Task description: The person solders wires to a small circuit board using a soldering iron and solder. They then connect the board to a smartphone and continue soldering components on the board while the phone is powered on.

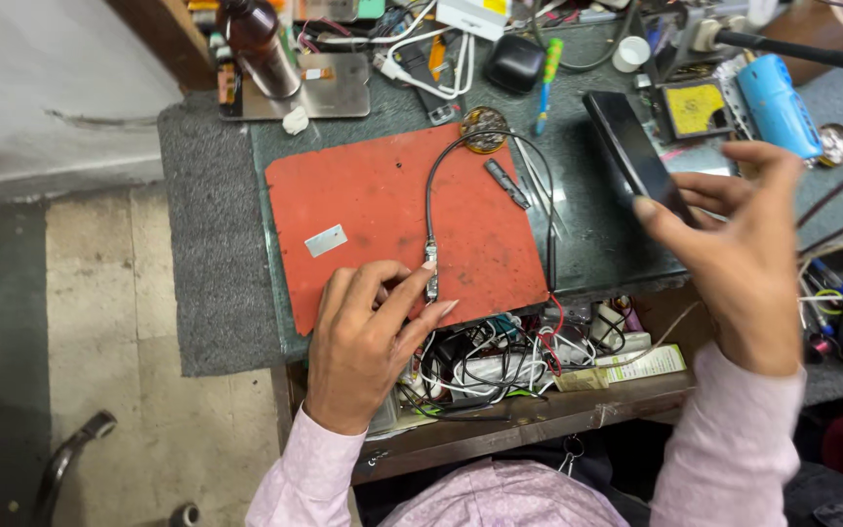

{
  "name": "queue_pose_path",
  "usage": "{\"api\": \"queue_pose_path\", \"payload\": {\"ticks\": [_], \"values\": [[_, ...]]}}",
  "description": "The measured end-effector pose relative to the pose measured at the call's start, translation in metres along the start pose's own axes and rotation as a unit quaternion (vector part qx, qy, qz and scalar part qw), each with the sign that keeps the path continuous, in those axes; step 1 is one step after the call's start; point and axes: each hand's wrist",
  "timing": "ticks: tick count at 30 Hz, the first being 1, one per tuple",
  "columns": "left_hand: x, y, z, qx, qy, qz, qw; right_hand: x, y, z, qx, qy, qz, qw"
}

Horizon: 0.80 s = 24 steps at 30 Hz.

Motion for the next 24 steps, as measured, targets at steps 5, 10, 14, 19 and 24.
{"api": "queue_pose_path", "payload": {"ticks": [5, 10, 14, 19, 24], "values": [[0.001, -0.002, 0.002, 0.010, 0.014, 0.006, 1.000, 0.007, -0.044, 0.023, -0.107, -0.072, 0.000, 0.992], [0.001, 0.000, 0.001, 0.014, 0.016, -0.001, 1.000, 0.052, -0.047, 0.007, -0.189, -0.219, -0.007, 0.957], [0.000, -0.001, 0.001, 0.013, 0.019, 0.000, 1.000, 0.077, -0.039, -0.008, -0.243, -0.271, 0.003, 0.931], [0.001, -0.003, 0.002, 0.010, 0.016, 0.002, 1.000, 0.082, -0.030, -0.025, -0.303, -0.329, -0.005, 0.894], [0.001, -0.003, 0.001, 0.006, 0.012, -0.002, 1.000, 0.084, -0.028, -0.026, -0.283, -0.363, -0.047, 0.886]]}}
Point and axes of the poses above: each hand's wrist, its own z-axis away from the middle knuckle, its own x-axis out of the palm, y = z × x, and after that the axes turned 12 degrees about -x, right-handed
